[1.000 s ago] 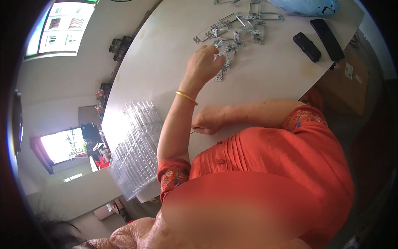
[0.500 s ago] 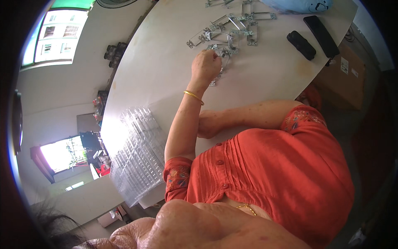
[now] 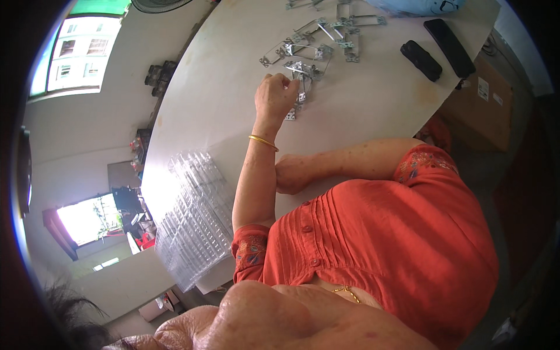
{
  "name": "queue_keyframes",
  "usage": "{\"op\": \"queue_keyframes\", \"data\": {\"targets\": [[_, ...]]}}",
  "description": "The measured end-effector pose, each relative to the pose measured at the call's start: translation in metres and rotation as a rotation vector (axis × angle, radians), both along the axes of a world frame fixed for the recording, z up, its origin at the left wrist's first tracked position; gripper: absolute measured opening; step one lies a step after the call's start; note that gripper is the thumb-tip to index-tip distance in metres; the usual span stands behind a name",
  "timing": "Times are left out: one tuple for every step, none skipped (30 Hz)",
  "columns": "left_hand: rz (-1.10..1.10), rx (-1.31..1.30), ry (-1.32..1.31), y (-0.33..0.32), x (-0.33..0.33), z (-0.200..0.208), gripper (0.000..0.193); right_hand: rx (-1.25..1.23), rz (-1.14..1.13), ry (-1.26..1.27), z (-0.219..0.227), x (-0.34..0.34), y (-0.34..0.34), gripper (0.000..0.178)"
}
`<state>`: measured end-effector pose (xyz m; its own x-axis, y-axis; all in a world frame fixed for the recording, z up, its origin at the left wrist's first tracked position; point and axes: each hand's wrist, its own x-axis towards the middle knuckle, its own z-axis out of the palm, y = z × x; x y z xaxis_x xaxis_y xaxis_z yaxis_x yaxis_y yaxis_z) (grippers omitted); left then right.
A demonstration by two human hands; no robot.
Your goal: The person assembles metal components by inserting metal pins into brackets by hand, then places the assembled pieces into compartments of a plastic tray.
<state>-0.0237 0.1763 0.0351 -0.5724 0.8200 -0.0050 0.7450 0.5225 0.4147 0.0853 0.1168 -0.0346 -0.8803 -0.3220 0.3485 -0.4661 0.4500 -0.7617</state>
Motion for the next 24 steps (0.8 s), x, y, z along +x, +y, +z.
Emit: {"op": "queue_keyframes", "data": {"targets": [[-0.001,0.038,0.081,0.000,0.001,-0.002,0.026,-0.055,0.003,0.033,-0.001,-0.001,-0.001,0.015],[-0.004,0.075,0.161,0.001,0.002,-0.004,0.028,-0.110,0.004,0.066,-0.003,-0.002,-0.002,0.016],[-0.010,0.076,0.158,0.004,0.003,-0.005,0.028,-0.110,-0.002,0.064,-0.008,-0.005,-0.005,0.016],[-0.063,0.125,0.200,0.008,0.004,-0.005,0.030,-0.122,0.004,0.078,-0.013,-0.009,-0.008,0.016],[-0.116,0.174,0.240,0.013,0.005,-0.005,0.032,-0.135,0.008,0.093,-0.019,-0.011,-0.009,0.017],[-0.119,0.176,0.239,0.017,0.007,-0.004,0.032,-0.133,0.005,0.092,-0.015,-0.010,-0.008,0.017],[-0.214,0.212,0.286,0.023,0.010,-0.003,0.034,-0.145,0.023,0.115,-0.011,-0.009,-0.005,0.017],[-0.310,0.249,0.334,0.028,0.014,-0.003,0.036,-0.156,0.040,0.138,-0.007,-0.007,-0.003,0.018],[-0.315,0.252,0.332,0.033,0.018,-0.006,0.036,-0.154,0.034,0.137,-0.007,-0.008,-0.002,0.018],[-0.359,0.232,0.354,0.038,0.023,-0.010,0.034,-0.235,0.058,0.142,-0.005,-0.008,-0.003,0.020],[-0.401,0.212,0.377,0.043,0.027,-0.013,0.034,-0.317,0.083,0.147,-0.005,-0.007,-0.004,0.022],[-0.409,0.216,0.375,0.048,0.031,-0.014,0.034,-0.314,0.074,0.146,-0.001,-0.005,-0.001,0.022],[-0.400,0.123,0.385,0.052,0.035,-0.015,0.033,-0.317,0.077,0.185,0.003,-0.003,0.001,0.025],[-0.390,0.030,0.396,0.055,0.037,-0.015,0.032,-0.319,0.082,0.223,0.006,-0.001,0.003,0.027],[-0.398,0.033,0.397,0.059,0.037,-0.018,0.032,-0.317,0.074,0.225,0.005,-0.001,0.004,0.027],[-0.391,0.002,0.386,0.062,0.036,-0.021,0.031,-0.298,0.077,0.184,0.005,0.000,0.004,0.028],[-0.381,-0.028,0.375,0.064,0.035,-0.024,0.030,-0.279,0.082,0.144,0.005,0.001,0.004,0.029],[-0.390,-0.027,0.375,0.066,0.035,-0.024,0.030,-0.278,0.074,0.145,0.005,0.001,0.006,0.029],[-0.373,-0.056,0.354,0.067,0.035,-0.023,0.032,-0.210,0.077,0.067,0.005,0.002,0.007,0.028],[-0.355,-0.084,0.333,0.068,0.035,-0.022,0.033,-0.140,0.081,-0.011,0.006,0.003,0.008,0.027],[-0.357,-0.083,0.337,0.068,0.034,-0.024,0.033,-0.138,0.080,-0.008,0.008,0.004,0.007,0.027],[-0.329,0.007,0.331,0.066,0.032,-0.026,0.035,-0.167,0.034,0.076,0.011,0.007,0.006,0.023],[-0.298,0.097,0.326,0.064,0.030,-0.027,0.037,-0.194,-0.009,0.161,0.014,0.008,0.006,0.020],[-0.295,0.098,0.326,0.062,0.030,-0.024,0.037,-0.193,-0.006,0.160,0.014,0.006,0.007,0.020]]}}
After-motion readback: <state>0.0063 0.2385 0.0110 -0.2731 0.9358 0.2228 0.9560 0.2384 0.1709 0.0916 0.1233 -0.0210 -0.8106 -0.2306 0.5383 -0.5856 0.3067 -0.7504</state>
